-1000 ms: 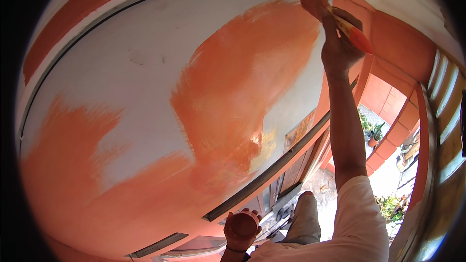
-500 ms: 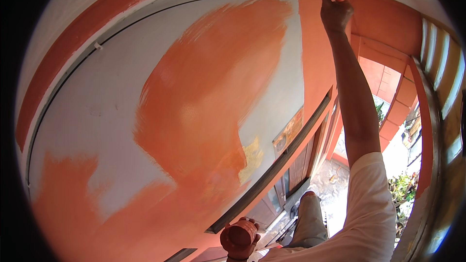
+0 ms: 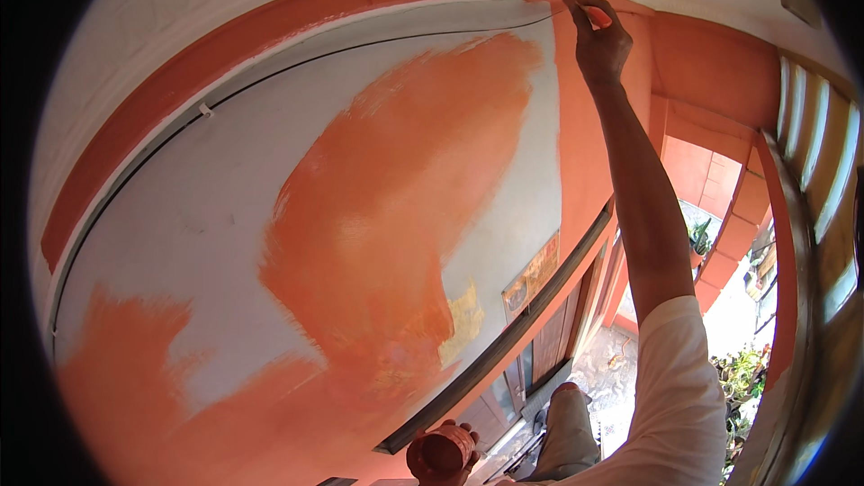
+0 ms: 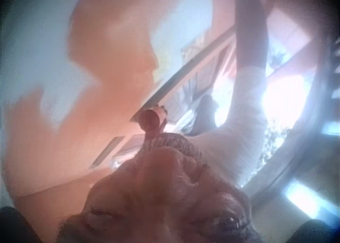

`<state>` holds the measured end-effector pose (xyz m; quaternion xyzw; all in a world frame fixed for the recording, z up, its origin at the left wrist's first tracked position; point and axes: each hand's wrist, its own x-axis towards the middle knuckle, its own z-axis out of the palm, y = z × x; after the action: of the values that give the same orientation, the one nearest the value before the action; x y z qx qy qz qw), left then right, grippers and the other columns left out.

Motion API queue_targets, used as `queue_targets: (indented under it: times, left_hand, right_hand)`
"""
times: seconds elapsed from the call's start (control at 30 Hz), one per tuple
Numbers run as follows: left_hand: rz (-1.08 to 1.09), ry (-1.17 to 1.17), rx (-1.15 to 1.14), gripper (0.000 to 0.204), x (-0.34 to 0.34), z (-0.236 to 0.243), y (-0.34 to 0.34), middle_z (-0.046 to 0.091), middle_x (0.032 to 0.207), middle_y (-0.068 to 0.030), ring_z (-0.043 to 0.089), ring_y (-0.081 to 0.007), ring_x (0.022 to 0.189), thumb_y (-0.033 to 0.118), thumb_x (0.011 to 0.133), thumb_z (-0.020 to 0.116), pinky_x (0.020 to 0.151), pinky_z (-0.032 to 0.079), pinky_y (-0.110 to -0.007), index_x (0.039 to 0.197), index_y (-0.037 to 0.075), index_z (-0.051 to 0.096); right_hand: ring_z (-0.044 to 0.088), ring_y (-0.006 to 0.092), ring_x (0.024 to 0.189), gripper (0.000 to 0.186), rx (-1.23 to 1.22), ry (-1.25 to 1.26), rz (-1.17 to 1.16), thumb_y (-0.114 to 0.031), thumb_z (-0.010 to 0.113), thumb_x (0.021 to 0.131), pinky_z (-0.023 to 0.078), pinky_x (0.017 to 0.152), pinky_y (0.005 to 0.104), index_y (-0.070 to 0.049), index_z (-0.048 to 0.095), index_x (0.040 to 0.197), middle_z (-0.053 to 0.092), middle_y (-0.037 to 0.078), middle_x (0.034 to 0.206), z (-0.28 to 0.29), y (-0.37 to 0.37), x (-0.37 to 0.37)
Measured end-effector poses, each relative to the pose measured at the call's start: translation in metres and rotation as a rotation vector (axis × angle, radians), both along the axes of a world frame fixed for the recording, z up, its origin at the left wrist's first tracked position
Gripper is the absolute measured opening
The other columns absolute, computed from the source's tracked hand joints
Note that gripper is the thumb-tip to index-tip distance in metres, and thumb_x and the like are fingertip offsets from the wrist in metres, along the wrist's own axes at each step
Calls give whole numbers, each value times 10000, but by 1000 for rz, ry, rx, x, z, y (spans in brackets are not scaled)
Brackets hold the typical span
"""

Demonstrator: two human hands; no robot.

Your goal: The person paints a white ceiling with orange paint using a brush and a small container. They repeatedly dip the brush into the container and apply paint in broad strokes, gradually covering more of the ceiling area.

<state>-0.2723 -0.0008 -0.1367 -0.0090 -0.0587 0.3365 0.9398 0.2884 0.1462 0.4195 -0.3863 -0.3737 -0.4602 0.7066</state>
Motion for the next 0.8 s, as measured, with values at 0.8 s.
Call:
queue_targets:
  times: [0.8]
  left_hand:
    - [53,494,374,845,-6,19,-4,451,1589,-175,378,-386,1500,607,967,577,1141,402,-612,1599,77,390]
  right_hand:
    - [716,151,939,160,113,-152,598,-7,777,943,586,830,285,46,707,1077,750,79,1040,-20,-59,-96]
